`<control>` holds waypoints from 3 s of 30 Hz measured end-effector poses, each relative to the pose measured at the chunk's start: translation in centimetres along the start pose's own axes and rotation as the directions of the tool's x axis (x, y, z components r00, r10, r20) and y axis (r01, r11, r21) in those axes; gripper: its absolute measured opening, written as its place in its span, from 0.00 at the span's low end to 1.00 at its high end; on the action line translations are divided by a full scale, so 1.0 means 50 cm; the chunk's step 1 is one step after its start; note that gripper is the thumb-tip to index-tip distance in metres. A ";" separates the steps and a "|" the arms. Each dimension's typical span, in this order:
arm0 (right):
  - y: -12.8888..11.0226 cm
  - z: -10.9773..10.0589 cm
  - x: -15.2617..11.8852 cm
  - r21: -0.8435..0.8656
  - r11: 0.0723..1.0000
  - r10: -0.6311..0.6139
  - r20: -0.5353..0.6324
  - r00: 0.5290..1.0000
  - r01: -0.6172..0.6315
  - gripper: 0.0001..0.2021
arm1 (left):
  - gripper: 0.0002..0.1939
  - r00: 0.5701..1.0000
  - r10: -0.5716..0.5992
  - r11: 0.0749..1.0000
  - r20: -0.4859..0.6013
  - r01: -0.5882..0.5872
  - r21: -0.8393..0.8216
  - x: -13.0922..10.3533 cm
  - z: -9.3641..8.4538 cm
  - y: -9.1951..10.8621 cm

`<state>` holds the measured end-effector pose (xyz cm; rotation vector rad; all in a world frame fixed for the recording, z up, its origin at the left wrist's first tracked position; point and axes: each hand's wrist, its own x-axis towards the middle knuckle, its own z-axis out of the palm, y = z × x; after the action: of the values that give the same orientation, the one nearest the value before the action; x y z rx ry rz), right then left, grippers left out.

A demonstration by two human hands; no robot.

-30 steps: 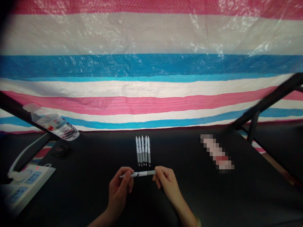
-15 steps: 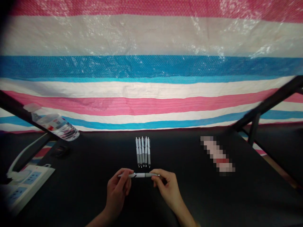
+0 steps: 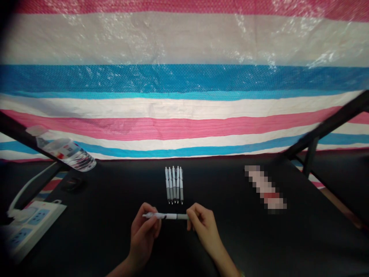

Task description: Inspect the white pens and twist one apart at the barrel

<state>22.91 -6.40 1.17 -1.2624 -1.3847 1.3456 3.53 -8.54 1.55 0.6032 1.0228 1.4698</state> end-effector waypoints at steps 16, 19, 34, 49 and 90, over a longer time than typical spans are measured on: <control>-0.009 -0.005 -0.006 0.020 1.000 -0.015 0.004 1.000 0.015 0.20 | 0.14 0.999 0.005 1.000 -0.040 -0.006 -0.030 0.008 -0.003 0.004; -0.010 -0.006 -0.005 0.012 1.000 0.012 0.024 1.000 -0.012 0.26 | 0.14 0.999 0.011 1.000 -0.036 -0.012 -0.029 0.008 -0.003 0.005; -0.011 -0.004 -0.004 0.137 0.991 0.014 -0.011 1.000 -0.012 0.20 | 0.14 0.998 -0.014 1.000 -0.058 0.012 -0.025 0.009 0.000 0.009; 0.005 0.003 0.002 0.296 0.947 0.107 0.068 0.992 -0.122 0.21 | 0.14 0.998 -0.029 1.000 -0.059 0.029 -0.012 0.011 -0.003 0.008; 0.039 -0.025 -0.015 0.336 0.938 0.026 -0.319 0.947 0.088 0.10 | 0.09 0.990 0.037 0.996 -0.133 -0.048 -0.079 0.028 -0.009 0.019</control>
<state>24.47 -7.05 -0.58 -1.1502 -0.8928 1.2326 2.39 -7.22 1.88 0.4770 1.0505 1.5979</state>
